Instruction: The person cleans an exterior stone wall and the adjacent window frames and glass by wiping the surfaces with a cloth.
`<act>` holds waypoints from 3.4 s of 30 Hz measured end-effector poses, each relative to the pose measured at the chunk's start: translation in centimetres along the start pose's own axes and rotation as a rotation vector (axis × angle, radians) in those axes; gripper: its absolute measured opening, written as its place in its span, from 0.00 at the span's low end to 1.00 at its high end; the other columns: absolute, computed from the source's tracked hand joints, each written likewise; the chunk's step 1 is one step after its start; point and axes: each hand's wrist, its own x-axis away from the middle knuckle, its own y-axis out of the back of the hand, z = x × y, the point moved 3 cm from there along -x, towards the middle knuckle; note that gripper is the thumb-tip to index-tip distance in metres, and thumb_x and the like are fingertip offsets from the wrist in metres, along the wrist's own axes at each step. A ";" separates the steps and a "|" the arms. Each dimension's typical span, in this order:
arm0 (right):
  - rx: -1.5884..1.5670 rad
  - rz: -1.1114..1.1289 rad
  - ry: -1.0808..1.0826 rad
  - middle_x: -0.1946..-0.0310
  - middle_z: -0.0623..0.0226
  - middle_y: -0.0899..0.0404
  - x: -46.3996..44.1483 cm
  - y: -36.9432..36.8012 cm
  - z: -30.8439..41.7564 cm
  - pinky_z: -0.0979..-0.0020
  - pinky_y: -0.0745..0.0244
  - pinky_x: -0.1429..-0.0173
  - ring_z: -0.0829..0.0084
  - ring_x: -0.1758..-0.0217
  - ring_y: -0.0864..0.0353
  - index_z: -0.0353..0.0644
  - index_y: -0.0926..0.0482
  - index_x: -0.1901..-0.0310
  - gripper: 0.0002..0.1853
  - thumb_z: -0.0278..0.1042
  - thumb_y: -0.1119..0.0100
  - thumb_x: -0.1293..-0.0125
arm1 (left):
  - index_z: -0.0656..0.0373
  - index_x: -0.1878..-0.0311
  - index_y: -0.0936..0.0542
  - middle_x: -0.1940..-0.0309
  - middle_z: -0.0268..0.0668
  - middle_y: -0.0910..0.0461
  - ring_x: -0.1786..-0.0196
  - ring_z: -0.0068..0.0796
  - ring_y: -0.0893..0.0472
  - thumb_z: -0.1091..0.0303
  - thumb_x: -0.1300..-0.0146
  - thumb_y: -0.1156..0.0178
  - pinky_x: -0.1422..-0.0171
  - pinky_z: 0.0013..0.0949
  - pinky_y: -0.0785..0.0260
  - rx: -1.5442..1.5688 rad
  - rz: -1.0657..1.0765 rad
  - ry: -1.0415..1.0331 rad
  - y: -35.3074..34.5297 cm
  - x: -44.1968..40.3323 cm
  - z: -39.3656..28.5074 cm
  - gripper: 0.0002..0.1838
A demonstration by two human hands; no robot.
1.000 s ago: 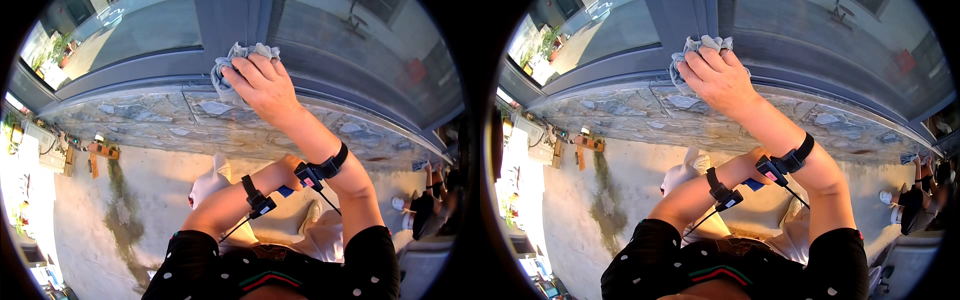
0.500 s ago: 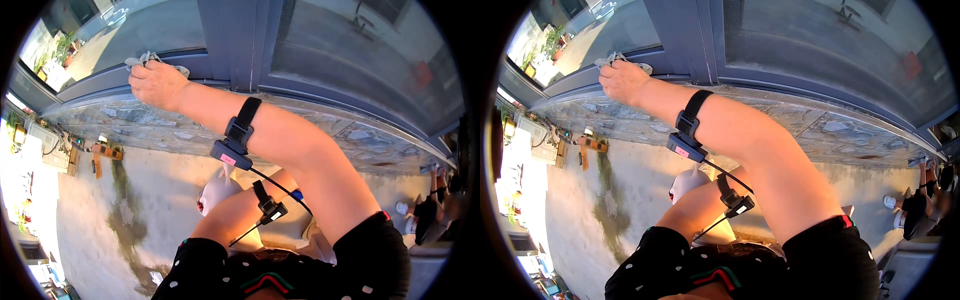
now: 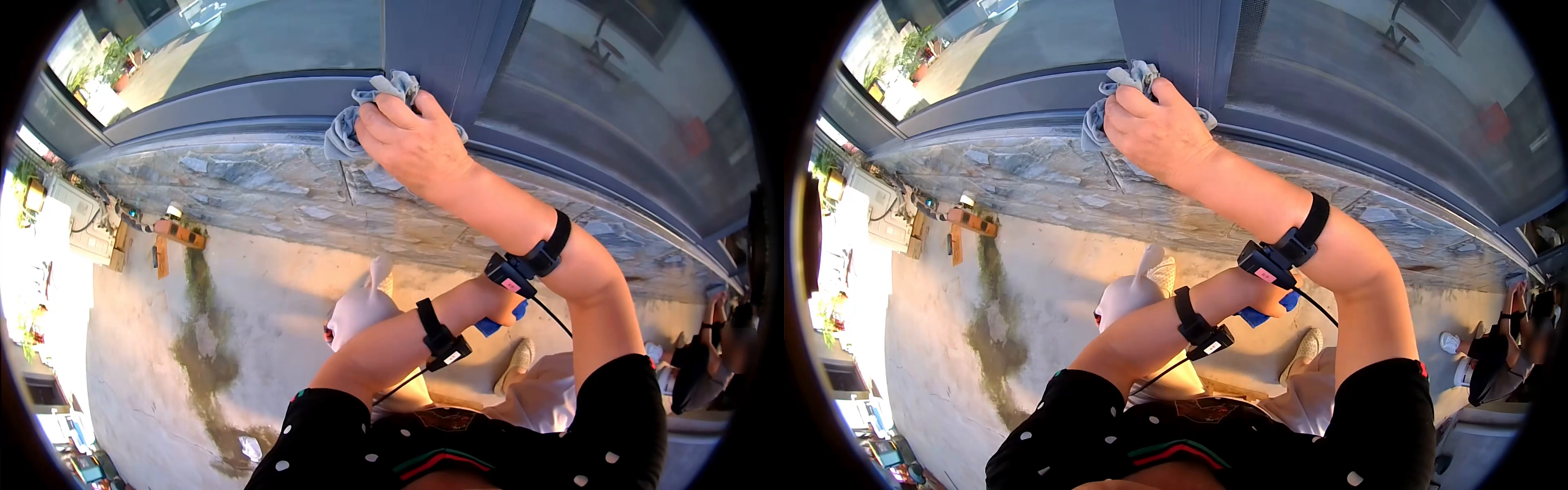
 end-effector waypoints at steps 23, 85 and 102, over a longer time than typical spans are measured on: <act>-0.048 0.220 -0.050 0.60 0.78 0.22 -1.7 0.2 0.7 0.67 0.32 0.52 0.72 0.46 0.30 0.50 0.15 0.65 0.07 0.35 0.39 0.45 | 0.53 0.59 0.18 0.58 0.43 0.17 0.53 0.45 0.18 0.58 0.58 0.32 0.47 0.45 0.27 0.186 -0.226 0.043 -0.6 1.6 2.3 0.20; 0.013 0.073 -0.379 0.49 0.70 0.25 10.9 7.2 -4.1 0.67 0.30 0.51 0.69 0.48 0.25 0.43 0.18 0.54 0.17 0.34 0.42 0.47 | 0.50 0.44 0.20 0.44 0.42 0.19 0.40 0.44 0.21 0.56 0.48 0.32 0.36 0.46 0.31 0.038 0.169 0.129 0.9 -1.1 0.5 0.26; 0.041 -0.122 -0.964 0.48 0.54 0.25 23.6 18.2 -12.0 0.56 0.29 0.39 0.49 0.44 0.27 0.39 0.23 0.46 0.25 0.20 0.40 0.50 | 0.52 0.45 0.20 0.52 0.43 0.19 0.49 0.46 0.18 0.52 0.49 0.34 0.46 0.44 0.26 -0.114 0.329 0.229 1.5 -0.5 -0.4 0.28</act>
